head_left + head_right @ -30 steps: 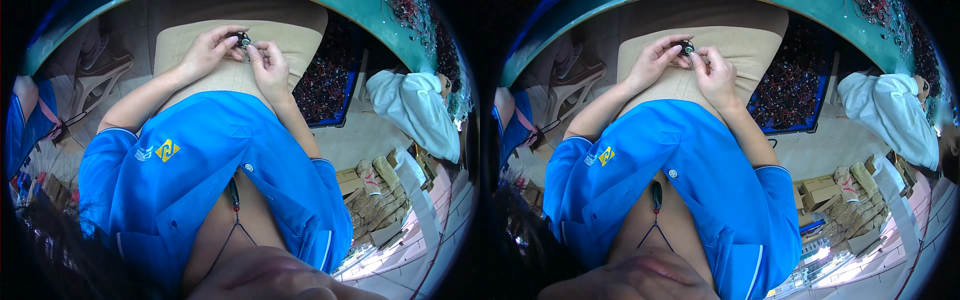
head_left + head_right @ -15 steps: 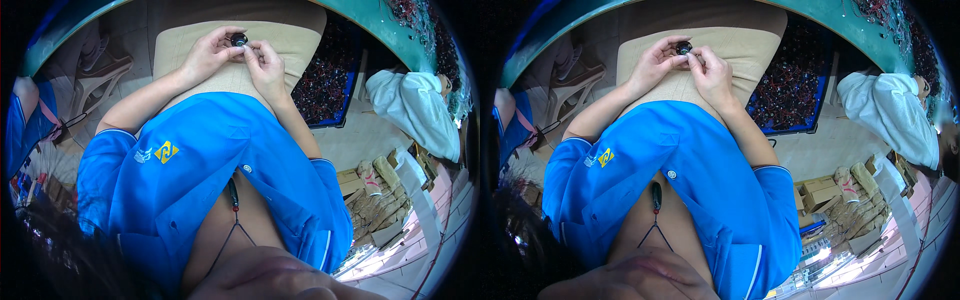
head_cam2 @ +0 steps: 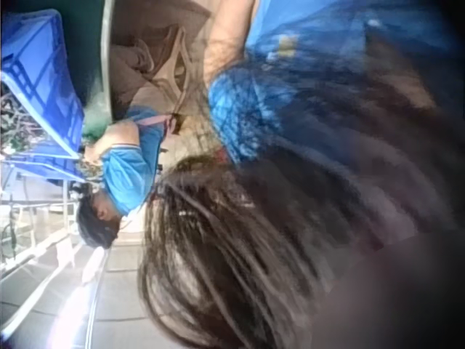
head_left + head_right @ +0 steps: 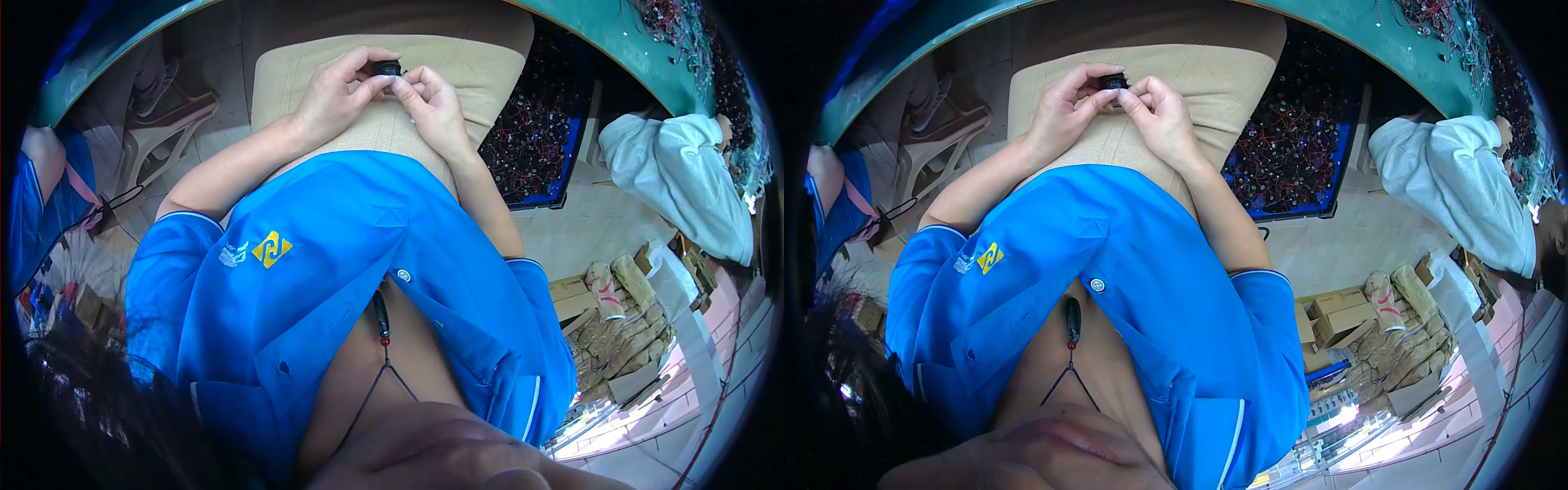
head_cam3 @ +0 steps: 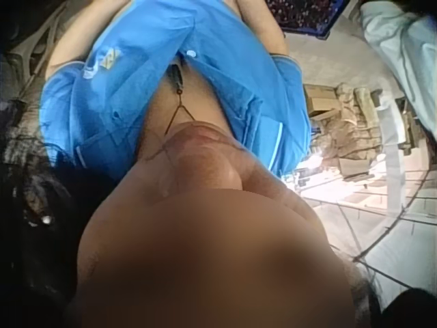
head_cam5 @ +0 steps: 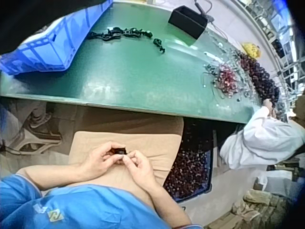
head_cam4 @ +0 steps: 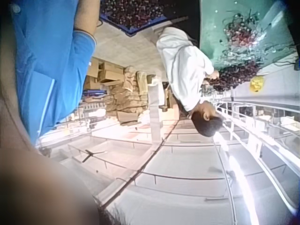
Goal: Assembling or inspecting small black electronic components at a workbench.
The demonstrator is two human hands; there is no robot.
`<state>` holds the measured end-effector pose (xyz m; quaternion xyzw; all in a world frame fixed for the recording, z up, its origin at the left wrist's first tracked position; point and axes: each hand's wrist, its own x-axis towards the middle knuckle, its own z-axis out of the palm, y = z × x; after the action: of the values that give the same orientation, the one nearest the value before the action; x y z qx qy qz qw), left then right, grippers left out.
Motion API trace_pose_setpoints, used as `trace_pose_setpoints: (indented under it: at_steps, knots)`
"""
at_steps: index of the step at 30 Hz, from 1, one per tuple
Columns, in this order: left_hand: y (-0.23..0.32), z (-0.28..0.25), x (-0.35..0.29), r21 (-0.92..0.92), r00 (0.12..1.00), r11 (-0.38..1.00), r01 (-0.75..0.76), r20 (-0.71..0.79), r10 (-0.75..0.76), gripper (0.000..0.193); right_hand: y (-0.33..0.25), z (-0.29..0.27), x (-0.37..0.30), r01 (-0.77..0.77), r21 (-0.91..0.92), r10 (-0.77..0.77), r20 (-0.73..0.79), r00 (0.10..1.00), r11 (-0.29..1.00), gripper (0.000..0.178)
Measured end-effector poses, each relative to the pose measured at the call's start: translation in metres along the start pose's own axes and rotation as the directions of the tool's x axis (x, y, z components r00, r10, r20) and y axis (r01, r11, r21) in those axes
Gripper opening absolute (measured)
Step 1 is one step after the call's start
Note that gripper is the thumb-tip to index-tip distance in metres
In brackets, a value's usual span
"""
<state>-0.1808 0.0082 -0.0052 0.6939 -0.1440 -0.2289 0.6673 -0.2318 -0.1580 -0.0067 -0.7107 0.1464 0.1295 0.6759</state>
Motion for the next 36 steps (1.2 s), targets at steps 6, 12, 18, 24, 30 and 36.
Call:
trace_pose_setpoints:
  at_steps: [6, 12, 18, 24, 30, 36]
  knots:
    - [-0.001, -0.002, 0.000, 0.207, 0.991, 0.969, -0.134, 0.020, 0.133, 0.025, 0.002, 0.000, 0.002, -0.038, 0.004, 0.038, 0.049, 0.998, 0.999, 0.013]
    - [0.000, -0.002, 0.001, 0.025, 0.998, 0.998, 0.053, 0.025, -0.053, 0.026, -0.006, 0.000, 0.000, -0.018, -0.242, 0.030, 0.045, 0.999, 0.970, 0.011]
    - [-0.010, -0.001, 0.017, -0.261, 0.990, 0.962, 0.082, -0.094, -0.109, 0.025, -0.009, 0.008, 0.003, 0.086, -0.344, -0.156, -0.182, 0.971, 0.935, 0.013]
    - [-0.005, 0.004, 0.024, -0.280, 0.974, 0.934, 0.224, 0.033, -0.224, 0.025, -0.009, -0.006, 0.006, 0.192, -0.488, -0.247, -0.051, 0.968, 0.852, 0.015]
    - [0.034, -0.026, 0.063, 0.136, 0.996, 0.989, -0.063, 0.071, 0.053, 0.029, 0.003, -0.026, -0.003, 0.187, -0.416, -0.280, -0.174, 0.944, 0.890, 0.015]
    - [0.086, -0.076, 0.153, 0.812, 0.636, 0.412, -0.414, -0.066, 0.769, 0.034, 0.020, -0.114, -0.035, -0.248, -0.657, -0.304, -0.606, 0.735, 0.711, 0.021]
